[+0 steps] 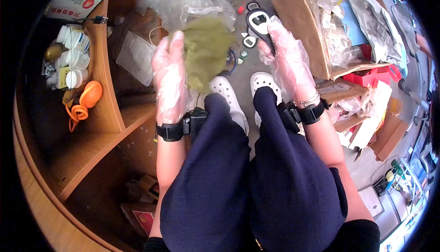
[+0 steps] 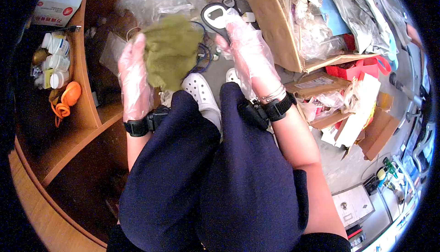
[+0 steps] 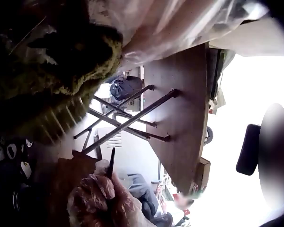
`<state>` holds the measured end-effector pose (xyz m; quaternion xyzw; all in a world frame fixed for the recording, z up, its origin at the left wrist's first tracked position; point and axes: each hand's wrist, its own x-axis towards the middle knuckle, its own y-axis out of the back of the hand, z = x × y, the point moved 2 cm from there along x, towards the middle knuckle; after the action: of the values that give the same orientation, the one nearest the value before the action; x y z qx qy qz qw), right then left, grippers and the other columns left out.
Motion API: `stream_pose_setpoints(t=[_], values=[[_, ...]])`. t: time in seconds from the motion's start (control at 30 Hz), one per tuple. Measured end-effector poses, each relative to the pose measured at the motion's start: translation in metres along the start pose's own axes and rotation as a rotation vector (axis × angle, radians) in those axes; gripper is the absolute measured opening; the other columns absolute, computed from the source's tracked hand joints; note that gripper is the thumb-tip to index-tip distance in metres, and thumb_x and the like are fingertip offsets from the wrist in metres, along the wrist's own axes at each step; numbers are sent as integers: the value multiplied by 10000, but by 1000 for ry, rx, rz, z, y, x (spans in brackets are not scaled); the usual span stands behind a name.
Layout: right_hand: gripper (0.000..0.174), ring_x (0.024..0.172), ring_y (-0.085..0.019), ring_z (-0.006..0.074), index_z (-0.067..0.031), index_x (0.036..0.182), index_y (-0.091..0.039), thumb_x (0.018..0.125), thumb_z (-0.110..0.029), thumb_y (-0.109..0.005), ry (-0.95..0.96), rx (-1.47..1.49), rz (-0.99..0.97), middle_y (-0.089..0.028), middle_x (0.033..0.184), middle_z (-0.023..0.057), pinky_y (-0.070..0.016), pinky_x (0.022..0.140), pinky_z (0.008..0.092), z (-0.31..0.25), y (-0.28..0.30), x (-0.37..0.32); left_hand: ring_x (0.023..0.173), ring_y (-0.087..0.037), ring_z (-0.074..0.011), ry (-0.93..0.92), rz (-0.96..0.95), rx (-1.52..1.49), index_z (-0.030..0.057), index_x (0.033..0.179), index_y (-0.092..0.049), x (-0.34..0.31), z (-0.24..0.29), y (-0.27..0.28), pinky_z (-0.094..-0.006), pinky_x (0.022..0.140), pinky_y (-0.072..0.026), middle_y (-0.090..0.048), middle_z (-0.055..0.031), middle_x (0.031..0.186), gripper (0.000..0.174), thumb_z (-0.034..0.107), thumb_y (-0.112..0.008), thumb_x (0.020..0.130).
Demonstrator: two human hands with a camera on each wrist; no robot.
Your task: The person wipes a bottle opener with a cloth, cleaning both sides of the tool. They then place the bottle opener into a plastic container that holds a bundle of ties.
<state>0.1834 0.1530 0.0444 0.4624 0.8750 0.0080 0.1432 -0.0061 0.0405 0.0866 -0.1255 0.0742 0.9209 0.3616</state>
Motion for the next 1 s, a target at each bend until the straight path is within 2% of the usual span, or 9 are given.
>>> stream_pose_setpoints(t=[0.03, 0.13, 0.23, 0.33, 0.4, 0.47, 0.53, 0.7, 1.0], values=[[252, 769, -584, 159, -20, 1144, -567, 971, -193, -510, -153, 487, -133, -644, 914, 79, -478, 657, 284, 2, -3, 1, 733, -444, -44, 1, 2, 1, 48, 881, -589, -1, 0, 0, -239, 623, -379, -531, 56, 783, 265, 299, -567, 962], [270, 696, -468, 78, -59, 1083, -564, 995, -304, -490, -183, 772, -202, -559, 813, 17, -373, 595, 221, -9, -21, -6, 735, -483, -31, -213, 224, 91, 47, 919, -597, -8, 10, -2, -226, 636, -407, -567, 53, 793, 181, 224, -582, 959], [258, 717, -468, 62, -97, 1119, -561, 1000, -313, -486, -264, 768, -305, -557, 851, -6, -364, 599, 202, -10, -22, -11, 781, -568, -41, -187, -123, 124, 62, 1016, -641, -26, 22, -12, -197, 664, -457, -637, 22, 916, 117, 132, -617, 926], [274, 674, -429, 45, -132, 1217, -541, 1005, -296, -483, -267, 881, -464, -518, 829, -21, -342, 582, 187, 5, -30, -12, 987, -597, -257, -1000, -169, 933, 8, 919, -682, -26, 30, -32, -383, 839, -482, -639, -108, 1012, 207, 173, -708, 796], [264, 624, -372, 45, -123, 1211, -530, 1015, -287, -465, 421, -22, -149, -487, 803, -25, -307, 550, 187, 5, -31, -4, 1119, -533, -362, -1135, -270, 973, 10, 933, -680, -16, 13, -40, -470, 950, -425, -611, -157, 1106, 257, 229, -684, 797], [240, 586, -326, 55, -100, 1076, -538, 1023, -313, -443, 194, 99, -274, -456, 731, -30, -267, 517, 199, -5, -21, -8, 1123, -547, -365, -1114, -336, 922, 13, 952, -673, -11, 3, -41, -488, 996, -412, -615, -164, 1095, 235, 182, -674, 790], [281, 550, -308, 61, -94, 915, -509, 1026, -339, -426, -327, 679, -369, -397, 642, -40, -246, 494, 216, -7, -24, -13, 1122, -557, -364, -1121, -384, 862, 10, 972, -668, -9, -17, -38, -490, 1022, -400, -618, -171, 1102, 230, 125, -659, 775], [299, 512, -283, 65, -97, 875, -485, 1027, -345, -413, -430, 750, -281, -344, 583, -49, -219, 472, 226, -19, -18, -17, 1108, -579, -362, -1023, -519, 679, 3, 1050, -650, -18, -20, -33, -466, 1043, -409, -623, -193, 1139, 364, -59, -584, 697], [288, 505, -307, 61, -103, 842, -484, 1018, -324, -430, -527, 775, -359, -384, 586, -43, -234, 463, 221, -16, -19, -17, 1008, -600, -340, -1071, -341, 769, 3, 964, -644, -16, -22, -37, -413, 892, -500, -635, -144, 1013, 252, 18, -671, 713]])
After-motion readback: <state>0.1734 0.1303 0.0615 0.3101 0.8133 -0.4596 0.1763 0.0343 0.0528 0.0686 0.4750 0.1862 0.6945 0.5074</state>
